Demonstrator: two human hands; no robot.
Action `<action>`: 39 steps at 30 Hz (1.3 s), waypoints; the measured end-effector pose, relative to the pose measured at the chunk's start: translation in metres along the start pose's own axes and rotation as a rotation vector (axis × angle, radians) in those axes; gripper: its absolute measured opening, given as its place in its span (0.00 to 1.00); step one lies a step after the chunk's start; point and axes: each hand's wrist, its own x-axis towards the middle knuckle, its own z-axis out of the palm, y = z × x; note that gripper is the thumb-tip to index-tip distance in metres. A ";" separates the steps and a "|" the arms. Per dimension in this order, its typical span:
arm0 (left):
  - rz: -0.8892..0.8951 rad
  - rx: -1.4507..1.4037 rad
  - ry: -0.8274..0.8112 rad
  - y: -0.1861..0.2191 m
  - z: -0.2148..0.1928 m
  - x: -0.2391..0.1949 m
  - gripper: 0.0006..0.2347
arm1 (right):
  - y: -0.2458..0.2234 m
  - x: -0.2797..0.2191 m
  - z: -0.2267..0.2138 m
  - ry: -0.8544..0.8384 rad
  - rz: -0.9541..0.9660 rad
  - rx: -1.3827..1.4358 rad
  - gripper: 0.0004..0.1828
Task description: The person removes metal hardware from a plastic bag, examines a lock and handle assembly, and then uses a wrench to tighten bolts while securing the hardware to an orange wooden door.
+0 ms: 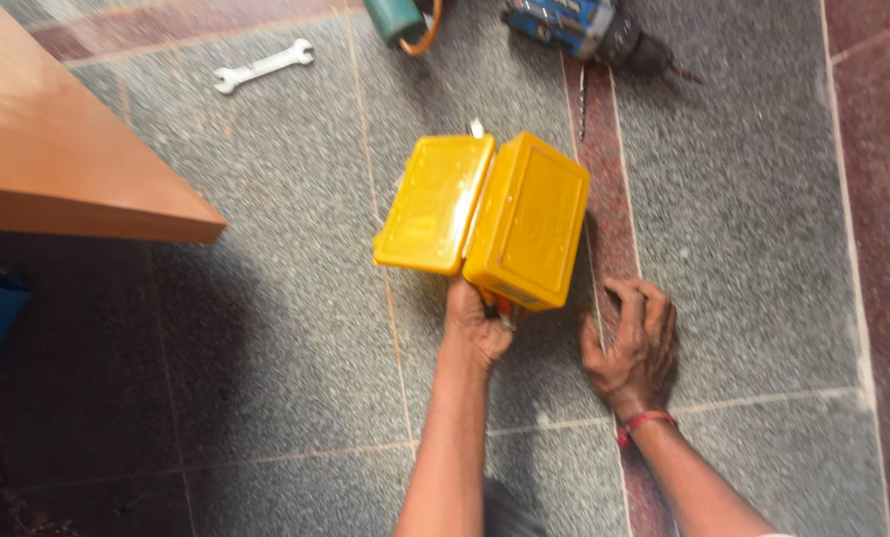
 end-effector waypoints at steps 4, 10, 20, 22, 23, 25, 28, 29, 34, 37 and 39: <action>0.011 0.427 0.495 0.017 0.020 -0.027 0.21 | 0.004 -0.005 0.002 0.005 -0.017 0.009 0.27; 0.204 1.570 0.702 0.045 0.075 -0.059 0.19 | 0.003 -0.002 0.002 0.009 -0.050 -0.012 0.26; 0.237 2.103 0.731 0.050 0.132 -0.093 0.30 | -0.001 -0.004 -0.002 -0.025 -0.004 -0.039 0.25; 0.329 2.067 0.676 0.043 0.140 -0.098 0.33 | -0.001 -0.003 -0.003 -0.032 -0.003 -0.035 0.24; 0.411 2.014 0.629 0.039 0.143 -0.100 0.35 | 0.000 -0.002 -0.002 -0.026 -0.005 -0.028 0.24; 0.601 1.949 0.537 0.029 0.149 -0.100 0.36 | 0.002 -0.003 -0.001 -0.018 -0.009 -0.017 0.25; 0.751 1.902 0.437 0.014 0.152 -0.097 0.36 | 0.005 -0.007 0.003 0.023 -0.055 -0.014 0.30; 0.686 1.877 0.427 0.011 0.153 -0.094 0.36 | 0.006 -0.008 0.004 0.019 -0.046 -0.033 0.30; 0.723 1.779 0.227 0.002 0.157 -0.088 0.32 | 0.008 -0.006 0.005 0.032 -0.079 -0.040 0.30; 0.781 1.768 0.068 -0.010 0.160 -0.090 0.32 | 0.006 -0.003 0.003 -0.009 -0.065 -0.037 0.33; 0.755 1.796 -0.005 -0.022 0.162 -0.089 0.30 | 0.003 0.000 0.002 -0.070 -0.023 -0.025 0.33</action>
